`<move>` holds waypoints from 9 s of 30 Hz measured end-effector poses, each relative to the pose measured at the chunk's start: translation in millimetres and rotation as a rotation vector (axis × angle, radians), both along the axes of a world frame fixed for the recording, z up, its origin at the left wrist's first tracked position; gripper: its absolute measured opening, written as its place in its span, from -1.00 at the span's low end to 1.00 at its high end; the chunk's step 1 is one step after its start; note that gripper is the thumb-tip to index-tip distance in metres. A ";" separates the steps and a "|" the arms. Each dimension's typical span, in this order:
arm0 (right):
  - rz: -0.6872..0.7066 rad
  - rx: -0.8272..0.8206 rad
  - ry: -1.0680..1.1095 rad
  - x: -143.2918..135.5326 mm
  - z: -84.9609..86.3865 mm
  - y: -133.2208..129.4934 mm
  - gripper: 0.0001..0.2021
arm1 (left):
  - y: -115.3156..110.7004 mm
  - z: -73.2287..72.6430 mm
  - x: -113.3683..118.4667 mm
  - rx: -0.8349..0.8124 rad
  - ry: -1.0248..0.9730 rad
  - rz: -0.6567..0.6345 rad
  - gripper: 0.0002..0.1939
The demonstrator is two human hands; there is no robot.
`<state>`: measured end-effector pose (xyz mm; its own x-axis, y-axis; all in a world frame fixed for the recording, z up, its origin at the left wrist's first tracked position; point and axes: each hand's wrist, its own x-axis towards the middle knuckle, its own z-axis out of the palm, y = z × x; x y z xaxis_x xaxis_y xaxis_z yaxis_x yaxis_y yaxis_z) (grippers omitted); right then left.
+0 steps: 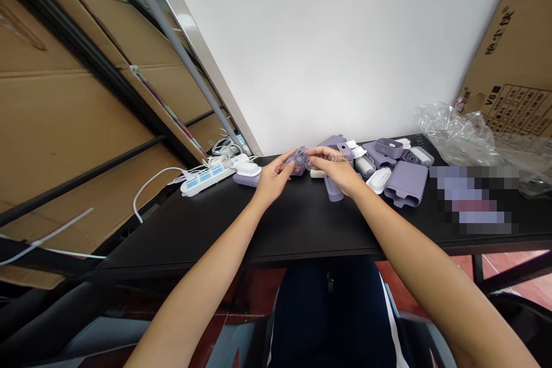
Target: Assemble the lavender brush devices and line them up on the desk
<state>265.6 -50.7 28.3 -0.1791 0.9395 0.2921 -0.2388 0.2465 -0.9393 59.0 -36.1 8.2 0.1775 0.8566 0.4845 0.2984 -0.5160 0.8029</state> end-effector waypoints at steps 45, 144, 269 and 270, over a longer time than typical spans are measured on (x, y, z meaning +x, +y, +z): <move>-0.247 0.417 -0.462 -5.9 -24.6 8.7 -0.65 | -12.2 0.5 11.7 0.178 0.040 0.129 -0.66; -0.317 0.289 -0.418 -2.4 -10.4 2.5 -0.72 | -7.4 0.3 11.4 -0.073 0.000 -0.081 -0.58; -0.190 -0.239 0.010 35.2 13.1 2.3 -0.76 | -4.8 -2.3 -4.4 -0.157 0.349 -0.128 -0.57; -0.191 -0.242 0.010 35.0 13.7 1.5 -0.75 | -4.7 -2.4 -4.3 -0.161 0.351 -0.127 -0.56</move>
<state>300.6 -49.1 42.0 0.0093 0.9984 0.0562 -0.2191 0.0569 -0.9740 54.7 -40.8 5.8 0.4178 0.8770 0.2374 0.5105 -0.4428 0.7372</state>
